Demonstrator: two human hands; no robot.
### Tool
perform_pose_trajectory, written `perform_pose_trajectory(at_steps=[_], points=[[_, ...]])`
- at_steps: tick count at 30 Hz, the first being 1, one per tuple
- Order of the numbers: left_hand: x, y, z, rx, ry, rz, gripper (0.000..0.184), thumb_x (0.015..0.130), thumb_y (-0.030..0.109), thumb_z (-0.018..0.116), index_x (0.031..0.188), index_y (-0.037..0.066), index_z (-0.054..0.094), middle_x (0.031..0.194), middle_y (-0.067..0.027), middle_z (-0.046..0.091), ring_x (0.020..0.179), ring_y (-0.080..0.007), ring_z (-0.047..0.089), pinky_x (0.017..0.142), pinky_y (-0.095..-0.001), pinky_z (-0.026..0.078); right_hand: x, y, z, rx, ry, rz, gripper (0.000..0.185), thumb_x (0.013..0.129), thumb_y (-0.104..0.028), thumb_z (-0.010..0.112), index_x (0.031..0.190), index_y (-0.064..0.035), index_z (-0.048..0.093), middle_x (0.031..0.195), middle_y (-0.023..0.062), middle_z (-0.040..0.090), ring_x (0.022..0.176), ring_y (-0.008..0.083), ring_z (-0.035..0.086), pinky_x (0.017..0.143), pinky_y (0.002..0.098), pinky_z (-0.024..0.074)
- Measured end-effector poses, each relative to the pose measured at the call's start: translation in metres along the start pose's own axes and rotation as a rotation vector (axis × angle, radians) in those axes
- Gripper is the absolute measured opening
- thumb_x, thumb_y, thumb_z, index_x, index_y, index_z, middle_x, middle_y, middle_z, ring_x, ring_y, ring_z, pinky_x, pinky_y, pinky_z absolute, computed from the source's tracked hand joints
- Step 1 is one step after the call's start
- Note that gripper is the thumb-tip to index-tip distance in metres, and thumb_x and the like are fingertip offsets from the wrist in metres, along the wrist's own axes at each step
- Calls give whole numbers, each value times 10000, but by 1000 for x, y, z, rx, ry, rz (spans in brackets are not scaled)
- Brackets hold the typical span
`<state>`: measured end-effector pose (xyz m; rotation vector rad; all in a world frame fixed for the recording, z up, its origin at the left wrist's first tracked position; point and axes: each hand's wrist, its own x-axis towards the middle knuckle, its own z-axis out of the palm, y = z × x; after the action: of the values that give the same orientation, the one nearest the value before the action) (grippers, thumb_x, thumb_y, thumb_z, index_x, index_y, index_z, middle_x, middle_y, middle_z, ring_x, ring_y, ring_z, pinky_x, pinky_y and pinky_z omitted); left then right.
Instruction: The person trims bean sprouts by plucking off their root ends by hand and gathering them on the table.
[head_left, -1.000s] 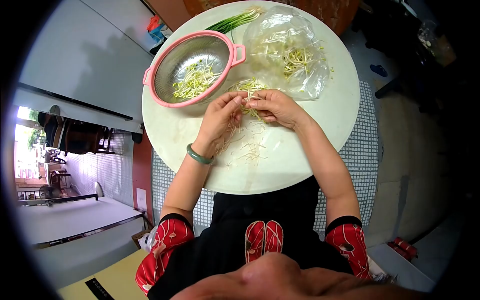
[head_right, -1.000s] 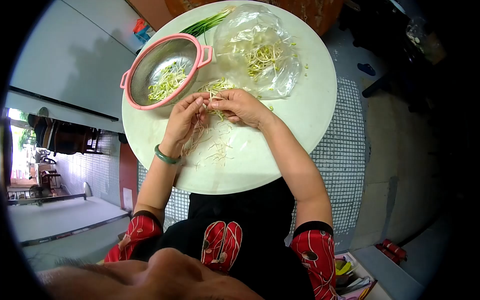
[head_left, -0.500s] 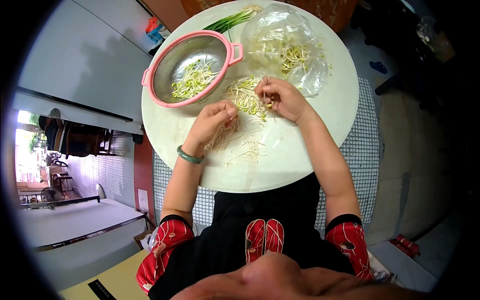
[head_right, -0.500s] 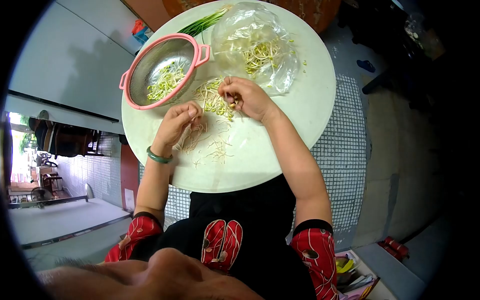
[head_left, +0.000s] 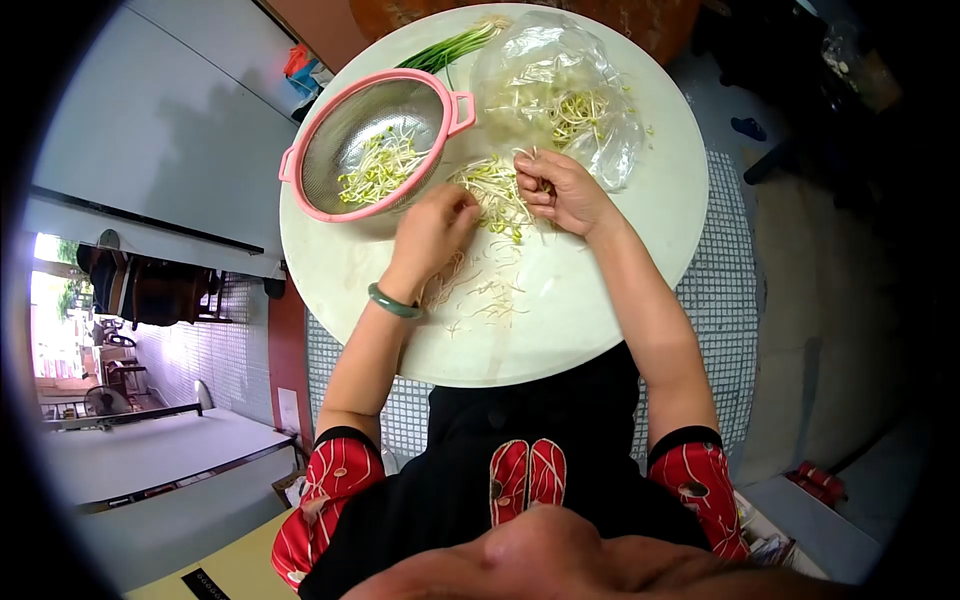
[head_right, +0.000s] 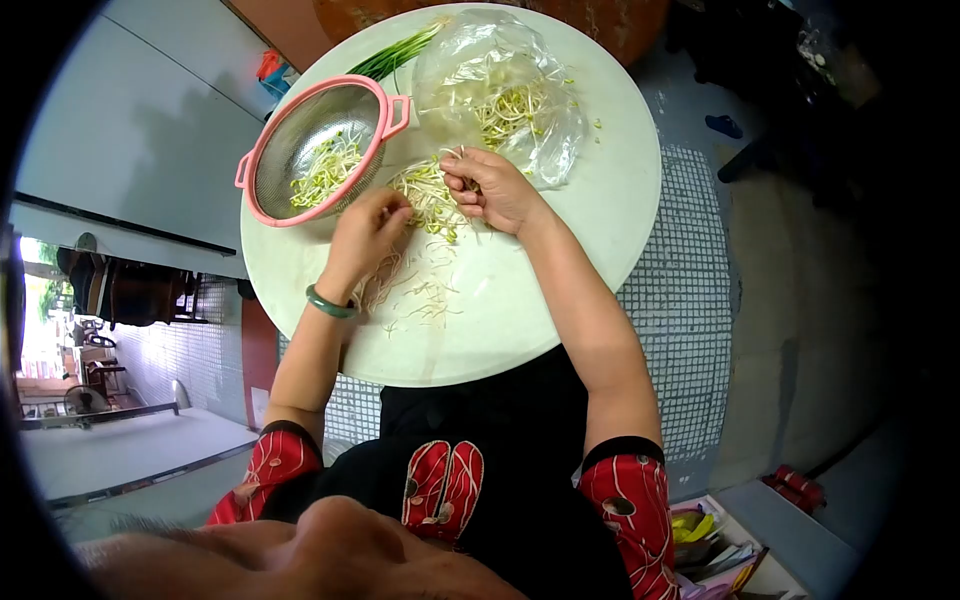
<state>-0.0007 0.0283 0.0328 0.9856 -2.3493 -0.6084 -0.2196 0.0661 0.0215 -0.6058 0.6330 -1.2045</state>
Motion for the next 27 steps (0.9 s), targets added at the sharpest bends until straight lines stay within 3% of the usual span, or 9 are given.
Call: perform_pose_trajectory(at_steps=[3, 4, 7, 9, 13, 18, 23, 27], points=[[-3, -12, -8, -436, -15, -247, 110, 885, 112, 627, 920, 8, 622, 761, -16, 607, 640, -96, 544, 589, -250, 441, 3, 5, -1, -69, 0, 0, 118, 922, -160, 591, 939, -70, 517, 690, -47, 419, 537, 26, 359, 426, 171, 299], [-4, -10, -8, -583, 6, -262, 127, 918, 104, 600, 931, -21, 615, 748, 25, 577, 652, -34, 483, 585, -197, 403, 4, 7, 0, -92, -9, 14, 115, 929, -169, 584, 943, -74, 521, 681, -51, 406, 533, 25, 356, 425, 168, 299], [-3, -10, -6, -679, -15, -306, 136, 929, 117, 587, 935, -16, 617, 776, 31, 583, 653, -44, 491, 590, -195, 404, 3, 10, 3, -162, -18, 47, 116, 942, -183, 570, 971, -75, 540, 660, -63, 381, 522, 20, 345, 422, 163, 294], [-1, -7, -2, -728, 5, -310, 154, 942, 163, 579, 954, 14, 616, 735, 55, 517, 617, -23, 419, 547, -188, 342, 3, 11, 5, -196, 3, 59, 135, 943, -178, 571, 1010, -61, 564, 656, -71, 382, 516, 19, 334, 420, 162, 290], [1, 0, 9, -966, 12, -412, 155, 948, 196, 576, 947, 45, 614, 723, 63, 492, 603, -19, 394, 531, -189, 318, 3, 16, 12, -290, 14, 21, 162, 935, -173, 598, 1034, -45, 584, 700, -56, 457, 510, 13, 354, 424, 158, 299], [-2, 12, 19, -1074, -35, -425, 130, 944, 189, 583, 942, 60, 602, 742, 57, 504, 611, -27, 400, 542, -187, 330, 6, 23, 9, -277, 14, 1, 144, 921, -177, 629, 961, -51, 573, 763, -35, 523, 526, 5, 392, 431, 155, 314], [-1, 15, 21, -1058, -68, -470, 140, 943, 193, 585, 977, 57, 592, 766, 45, 537, 630, -31, 447, 559, -182, 364, 4, 20, 12, -171, -7, 14, 126, 916, -168, 633, 929, -60, 570, 753, -39, 511, 540, 1, 384, 428, 157, 305], [3, 9, 15, -1098, 35, -458, 162, 938, 205, 596, 986, 51, 590, 790, 30, 560, 626, -40, 474, 563, -190, 390, 0, 16, 15, -231, -27, 65, 119, 903, -157, 644, 923, -67, 569, 727, -56, 487, 540, 0, 363, 424, 160, 291]])
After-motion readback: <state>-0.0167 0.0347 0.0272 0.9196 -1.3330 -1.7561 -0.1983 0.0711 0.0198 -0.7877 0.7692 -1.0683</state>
